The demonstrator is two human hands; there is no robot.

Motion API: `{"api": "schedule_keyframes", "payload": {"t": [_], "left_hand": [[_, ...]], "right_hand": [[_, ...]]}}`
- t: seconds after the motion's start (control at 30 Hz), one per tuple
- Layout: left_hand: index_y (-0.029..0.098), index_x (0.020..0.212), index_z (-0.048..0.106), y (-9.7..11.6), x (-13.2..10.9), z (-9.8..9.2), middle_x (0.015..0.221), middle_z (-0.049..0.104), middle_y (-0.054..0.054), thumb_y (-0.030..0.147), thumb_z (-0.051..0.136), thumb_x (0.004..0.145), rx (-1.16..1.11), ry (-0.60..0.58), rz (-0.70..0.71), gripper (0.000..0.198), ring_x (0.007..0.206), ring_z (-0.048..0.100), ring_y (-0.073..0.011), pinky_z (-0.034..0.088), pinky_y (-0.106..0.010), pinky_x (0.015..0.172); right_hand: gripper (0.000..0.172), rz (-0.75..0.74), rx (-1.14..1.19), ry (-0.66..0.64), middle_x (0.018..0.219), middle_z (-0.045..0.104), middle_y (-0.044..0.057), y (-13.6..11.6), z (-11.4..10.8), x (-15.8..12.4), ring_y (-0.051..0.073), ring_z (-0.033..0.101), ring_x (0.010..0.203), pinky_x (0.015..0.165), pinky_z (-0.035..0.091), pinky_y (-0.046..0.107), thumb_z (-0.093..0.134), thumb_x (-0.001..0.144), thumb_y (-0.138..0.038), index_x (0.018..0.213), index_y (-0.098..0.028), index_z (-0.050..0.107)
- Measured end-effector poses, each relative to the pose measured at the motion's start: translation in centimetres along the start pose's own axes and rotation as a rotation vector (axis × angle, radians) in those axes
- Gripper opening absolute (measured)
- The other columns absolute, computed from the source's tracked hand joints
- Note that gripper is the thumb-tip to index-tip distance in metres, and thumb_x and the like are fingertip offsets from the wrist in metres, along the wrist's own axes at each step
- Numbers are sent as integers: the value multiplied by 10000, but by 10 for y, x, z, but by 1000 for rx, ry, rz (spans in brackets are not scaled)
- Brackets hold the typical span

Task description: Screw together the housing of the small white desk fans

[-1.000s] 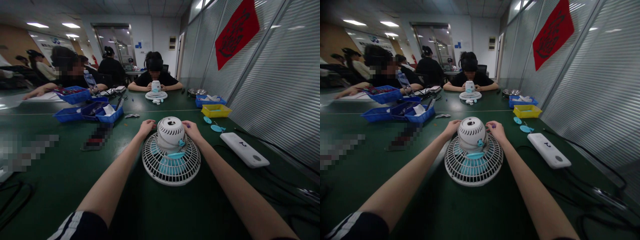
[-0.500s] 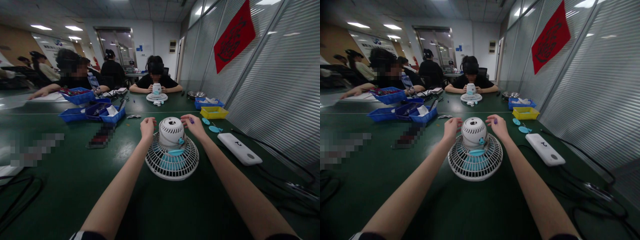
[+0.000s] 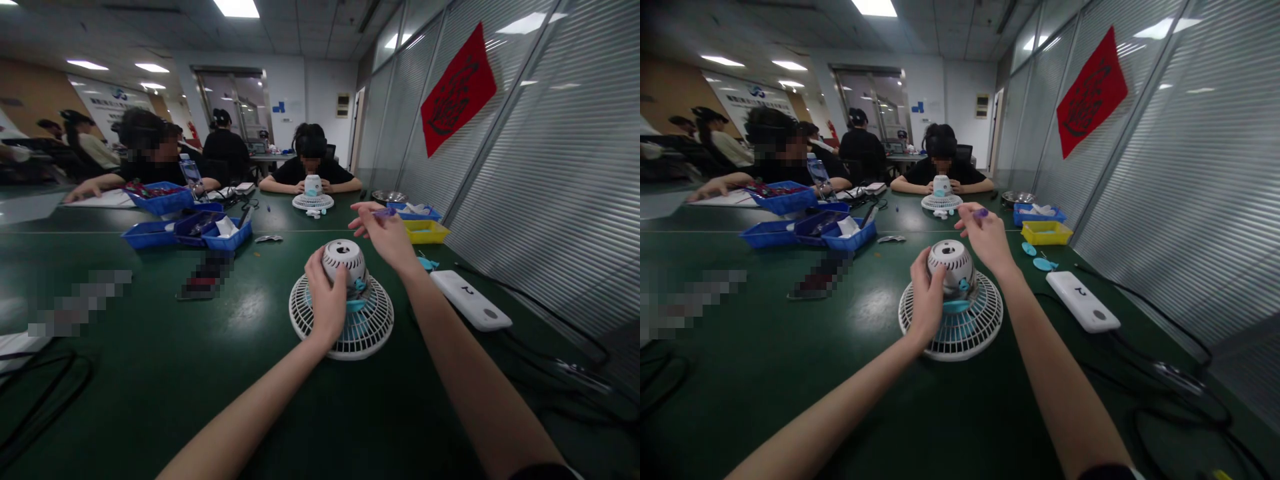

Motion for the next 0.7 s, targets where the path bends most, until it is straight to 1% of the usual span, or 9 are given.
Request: {"api": "schedule_keyframes", "payload": {"t": [0.1, 0.17, 0.23, 0.3, 0.37, 0.4, 0.47, 0.57, 0.7], "left_hand": [[226, 1379, 398, -1, -10, 6, 1449, 443, -143, 363, 556, 835, 27, 26, -20, 583, 1434, 374, -290, 267, -457, 1209], [218, 1403, 373, -1, -12, 9, 1472, 417, -152, 351, 590, 809, 36, 42, -32, 646, 1456, 343, -304, 251, -459, 1218], [214, 1418, 361, -1, -12, 11, 1483, 405, -156, 332, 610, 792, 31, 41, -46, 684, 1467, 331, -314, 256, -459, 1219], [213, 1431, 355, -3, -11, 11, 1493, 402, -156, 317, 617, 785, 14, 28, -56, 705, 1471, 331, -316, 261, -458, 1220], [211, 1437, 362, -5, -10, 10, 1494, 413, -154, 309, 626, 779, -5, 19, -51, 715, 1470, 337, -316, 255, -463, 1225], [212, 1434, 372, -6, -9, 9, 1491, 423, -151, 309, 632, 776, -12, 16, -43, 714, 1468, 342, -315, 250, -467, 1228], [219, 1425, 394, -8, -8, 7, 1485, 442, -140, 313, 643, 775, -23, 6, -22, 702, 1462, 355, -310, 240, -474, 1233], [234, 1431, 400, -12, -6, 6, 1491, 455, -125, 329, 646, 786, -38, -30, 5, 697, 1451, 373, -299, 240, -485, 1232], [249, 1431, 414, -16, -4, 5, 1466, 489, -120, 337, 653, 790, -55, -74, 24, 690, 1442, 387, -300, 254, -493, 1224]], "right_hand": [[473, 1, 60, 13, 759, 723, 45, -5, 0, 0, 132, 642, 603, 597, 481, 277, 499, 928, -612, 987, -181, 684], [453, 14, 93, 22, 778, 728, 51, -6, 1, 0, 131, 641, 606, 578, 478, 273, 531, 915, -600, 941, -177, 692], [347, 47, 122, 58, 820, 738, 48, -4, -1, 0, 124, 640, 611, 575, 486, 268, 580, 913, -508, 937, -181, 695], [205, 75, 146, 110, 841, 741, 37, -2, -3, -1, 119, 639, 617, 576, 494, 262, 611, 905, -367, 951, -186, 695], [115, 73, 154, 152, 804, 729, 23, -2, -5, -1, 117, 636, 619, 577, 494, 256, 603, 896, -262, 923, -186, 685], [100, 62, 152, 161, 769, 717, 16, -2, -5, -1, 116, 633, 612, 577, 493, 254, 591, 899, -240, 895, -185, 674], [124, 41, 137, 168, 703, 686, 4, -3, -3, -2, 116, 621, 587, 581, 494, 257, 565, 922, -250, 845, -186, 638], [189, 31, 93, 161, 641, 654, -9, -4, 1, -3, 120, 608, 551, 591, 497, 266, 529, 960, -313, 816, -198, 570], [237, 41, -14, 109, 564, 612, -34, -4, 6, -6, 125, 586, 503, 579, 468, 268, 505, 985, -362, 793, -225, 493]]}}
Point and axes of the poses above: each hand's wrist, its own x-axis towards the middle knuckle, its own z-axis out of the palm, y = z × x, the point moved 8 cm from there along x, towards the middle knuckle
